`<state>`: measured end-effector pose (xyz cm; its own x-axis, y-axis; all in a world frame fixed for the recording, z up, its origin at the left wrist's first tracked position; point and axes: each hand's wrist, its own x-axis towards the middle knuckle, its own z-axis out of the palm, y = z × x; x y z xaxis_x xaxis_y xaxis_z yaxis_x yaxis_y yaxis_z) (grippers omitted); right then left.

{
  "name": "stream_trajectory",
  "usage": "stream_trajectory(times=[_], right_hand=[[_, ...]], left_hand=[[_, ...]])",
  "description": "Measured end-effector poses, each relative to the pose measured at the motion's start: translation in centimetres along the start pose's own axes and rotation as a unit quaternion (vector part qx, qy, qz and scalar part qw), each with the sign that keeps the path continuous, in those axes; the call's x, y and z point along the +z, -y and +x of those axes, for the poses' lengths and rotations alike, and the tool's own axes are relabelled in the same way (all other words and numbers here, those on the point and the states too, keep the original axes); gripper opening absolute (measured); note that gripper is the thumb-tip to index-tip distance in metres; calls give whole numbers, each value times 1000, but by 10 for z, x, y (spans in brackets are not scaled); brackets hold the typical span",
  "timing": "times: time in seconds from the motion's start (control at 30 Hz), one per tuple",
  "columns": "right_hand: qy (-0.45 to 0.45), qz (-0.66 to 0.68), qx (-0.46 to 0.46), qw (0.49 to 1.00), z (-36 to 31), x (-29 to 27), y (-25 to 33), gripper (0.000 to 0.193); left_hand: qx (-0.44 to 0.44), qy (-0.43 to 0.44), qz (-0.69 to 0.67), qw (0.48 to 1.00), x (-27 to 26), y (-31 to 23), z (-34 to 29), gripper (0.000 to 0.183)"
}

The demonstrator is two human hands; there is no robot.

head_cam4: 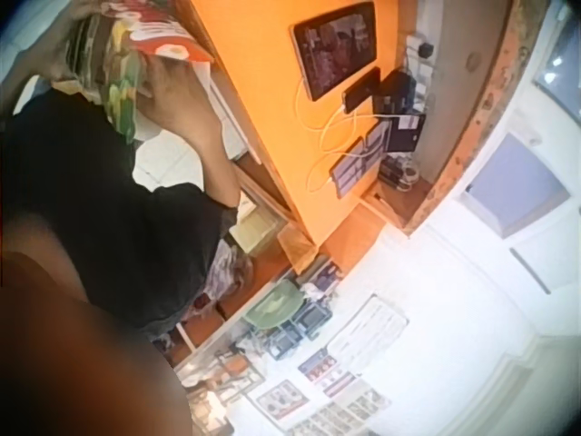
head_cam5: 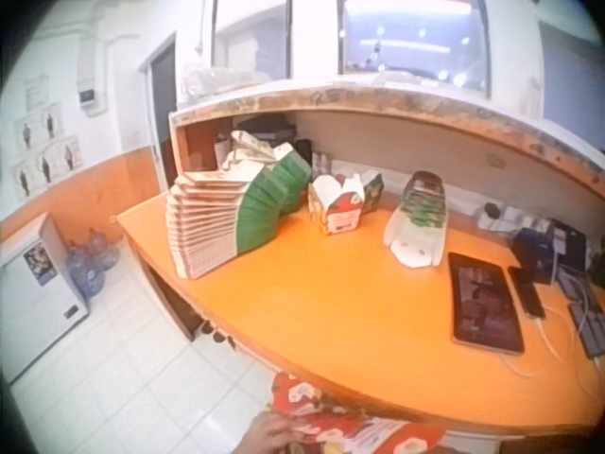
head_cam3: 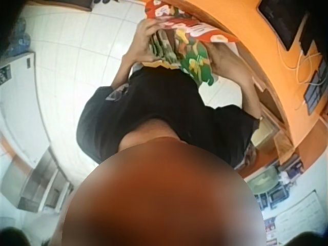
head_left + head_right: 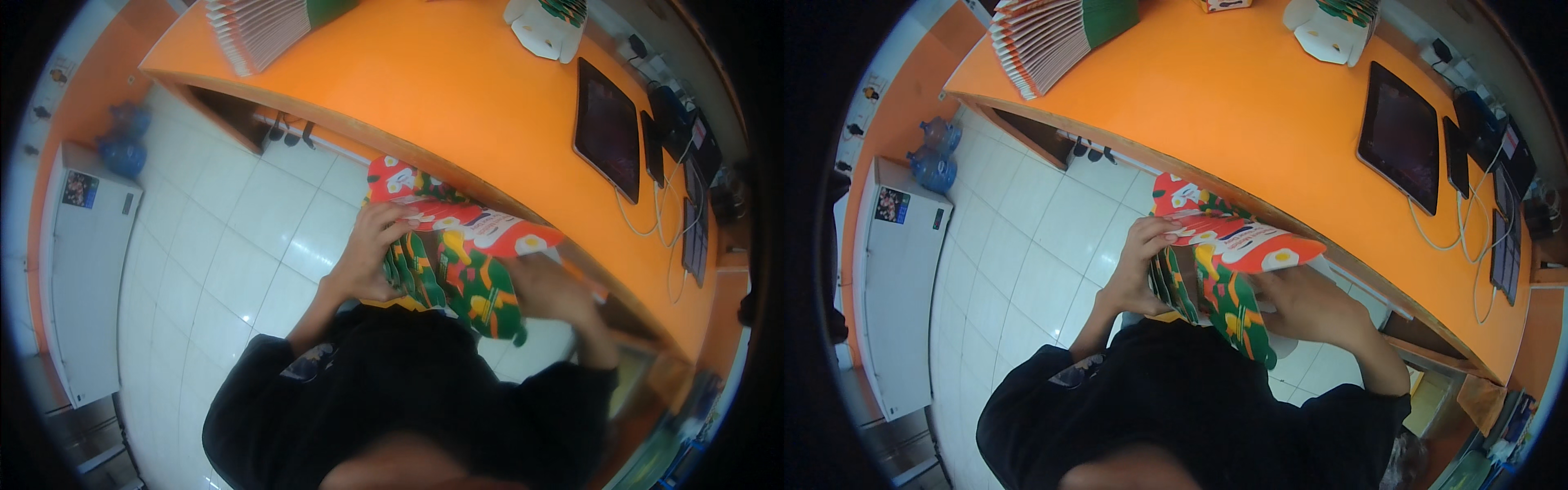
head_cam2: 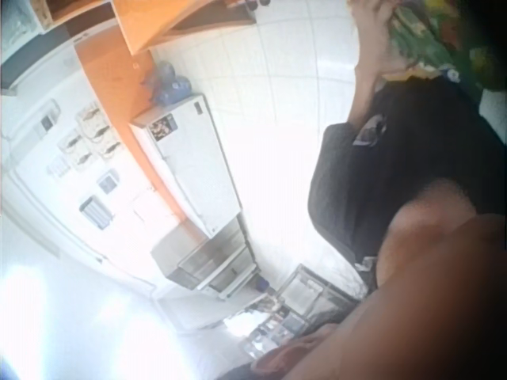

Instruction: The person assembles flat-packed paperboard food boxes at a counter. They fold the panels, tuck flaps, and form the box shape, then place the finished boxes on the counter. The process is repeated for several boxes.

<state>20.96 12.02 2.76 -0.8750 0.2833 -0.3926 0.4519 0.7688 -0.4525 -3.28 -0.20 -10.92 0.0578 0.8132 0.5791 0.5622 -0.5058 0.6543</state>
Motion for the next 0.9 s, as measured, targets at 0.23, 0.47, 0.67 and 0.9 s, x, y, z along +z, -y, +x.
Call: stream_trajectory(times=[0.23, 0.47, 0.67, 0.9], right_hand=[[100, 142, 38, 984, 34, 43, -18, 65], [105, 156, 22, 982, 61, 93, -54, 65], [-33, 76, -120, 989, 87, 141, -80, 66], [33, 170, -82, 981, 118, 129, -72, 50]], left_hand=[[-46, 91, -27, 994, 23, -3, -5, 94], [-94, 114, -15, 989, 41, 8, 3, 116], [-104, 116, -59, 986, 48, 25, 2, 118], [-109, 23, -173, 978, 60, 45, -6, 118]])
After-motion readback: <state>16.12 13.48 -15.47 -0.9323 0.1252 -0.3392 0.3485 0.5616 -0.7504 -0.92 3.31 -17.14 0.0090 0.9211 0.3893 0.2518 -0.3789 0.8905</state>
